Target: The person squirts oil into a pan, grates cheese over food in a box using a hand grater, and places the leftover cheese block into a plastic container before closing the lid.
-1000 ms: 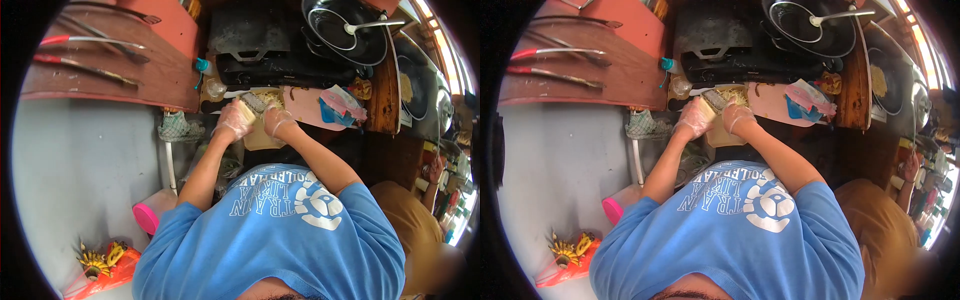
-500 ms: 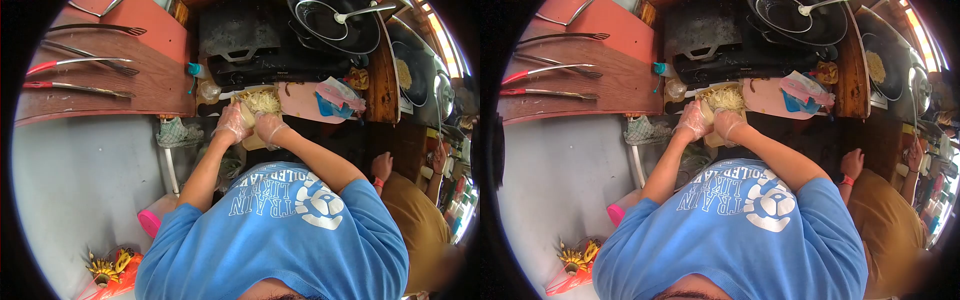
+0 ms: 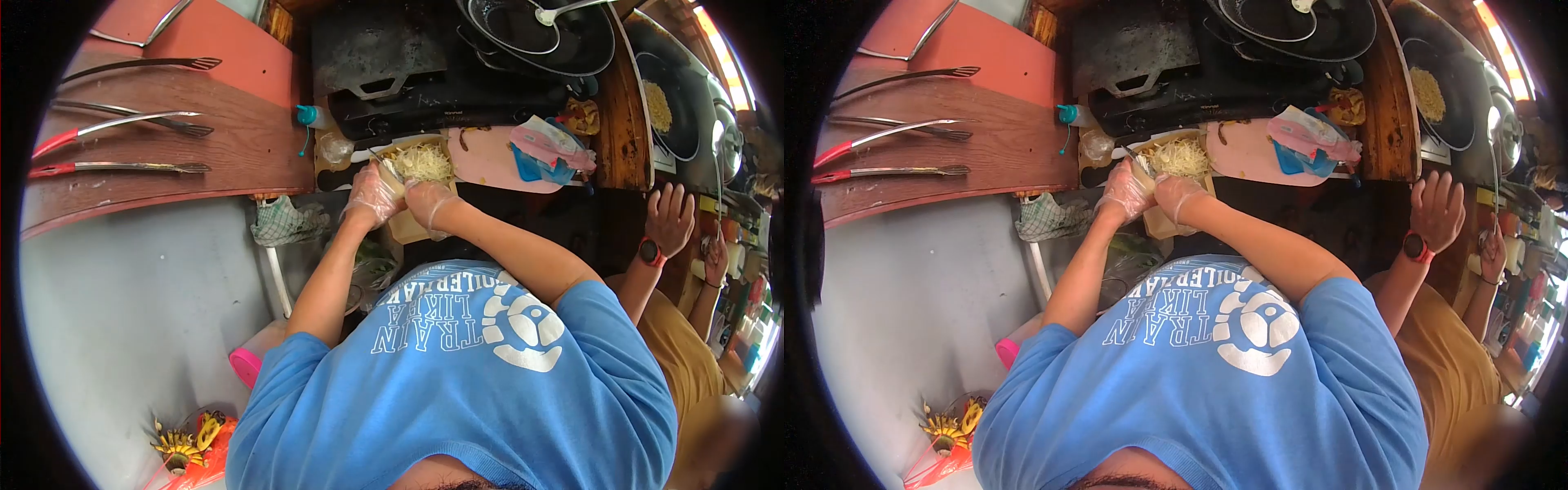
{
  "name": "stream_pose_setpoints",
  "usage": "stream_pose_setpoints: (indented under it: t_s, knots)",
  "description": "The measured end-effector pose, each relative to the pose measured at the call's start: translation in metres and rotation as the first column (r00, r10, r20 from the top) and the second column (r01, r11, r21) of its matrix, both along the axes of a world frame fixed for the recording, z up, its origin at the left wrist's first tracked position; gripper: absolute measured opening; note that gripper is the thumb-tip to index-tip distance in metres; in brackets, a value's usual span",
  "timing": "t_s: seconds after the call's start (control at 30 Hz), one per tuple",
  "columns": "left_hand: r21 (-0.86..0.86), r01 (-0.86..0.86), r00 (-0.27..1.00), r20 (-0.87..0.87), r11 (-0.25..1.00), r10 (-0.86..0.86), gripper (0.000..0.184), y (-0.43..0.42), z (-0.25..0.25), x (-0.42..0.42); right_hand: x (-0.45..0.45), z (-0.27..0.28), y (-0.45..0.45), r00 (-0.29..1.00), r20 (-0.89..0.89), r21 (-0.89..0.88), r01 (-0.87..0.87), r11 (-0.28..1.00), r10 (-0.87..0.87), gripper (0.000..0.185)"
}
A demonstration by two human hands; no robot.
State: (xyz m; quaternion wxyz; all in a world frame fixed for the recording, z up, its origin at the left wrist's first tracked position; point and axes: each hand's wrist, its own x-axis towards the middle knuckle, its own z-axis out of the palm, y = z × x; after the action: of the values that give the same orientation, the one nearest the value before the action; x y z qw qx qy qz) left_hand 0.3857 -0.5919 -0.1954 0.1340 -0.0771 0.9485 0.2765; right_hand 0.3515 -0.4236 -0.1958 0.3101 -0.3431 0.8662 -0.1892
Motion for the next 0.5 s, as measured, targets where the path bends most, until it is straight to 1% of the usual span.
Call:
stream_pose_setpoints:
  t_s: [0.1,0.17,0.2,0.27,0.3,0.37,0.4,0.47,0.5]
  knots:
    - [-0.034,0.014,0.999,-0.035,0.999,-0.015,0.099,-0.006,-0.006,-0.002,0.000,0.004,0.003,0.999,-0.027,0.003,-0.044,0.999,0.044,0.027]
    - [0.032,-0.045,0.997,0.060,0.998,0.043,0.092,-0.007,-0.004,-0.005,-0.002,0.014,0.007,0.993,0.001,0.090,-0.115,0.989,0.116,0.032]
    - [0.033,-0.043,0.997,0.061,0.999,0.041,0.092,-0.006,-0.002,-0.007,-0.003,0.017,0.009,0.994,0.002,0.091,-0.113,0.989,0.114,0.032]
    - [-0.062,-0.040,0.996,0.080,0.997,0.045,0.090,-0.005,0.000,-0.010,-0.002,0.021,0.012,0.979,-0.001,0.124,-0.201,0.972,0.203,0.041]
    - [-0.062,-0.039,0.996,0.081,0.997,0.044,0.090,-0.007,-0.001,-0.012,-0.001,0.019,0.013,0.979,-0.001,0.124,-0.200,0.972,0.202,0.041]
    - [-0.087,-0.074,0.993,0.089,0.994,0.081,0.089,-0.011,-0.002,-0.016,0.004,0.011,0.013,0.986,0.010,0.134,-0.163,0.977,0.164,0.053]
    - [-0.086,-0.072,0.993,0.090,0.994,0.079,0.089,-0.014,-0.003,-0.019,0.005,0.005,0.013,0.987,0.011,0.135,-0.162,0.978,0.162,0.053]
    - [-0.127,-0.019,0.984,0.173,0.992,0.041,0.088,-0.021,-0.006,-0.025,0.008,-0.002,0.014,0.993,0.048,0.077,-0.114,0.990,0.111,0.053]
    - [-0.128,-0.019,0.984,0.175,0.992,0.042,0.088,-0.024,-0.008,-0.027,0.008,-0.004,0.015,0.992,0.050,0.076,-0.115,0.990,0.112,0.053]
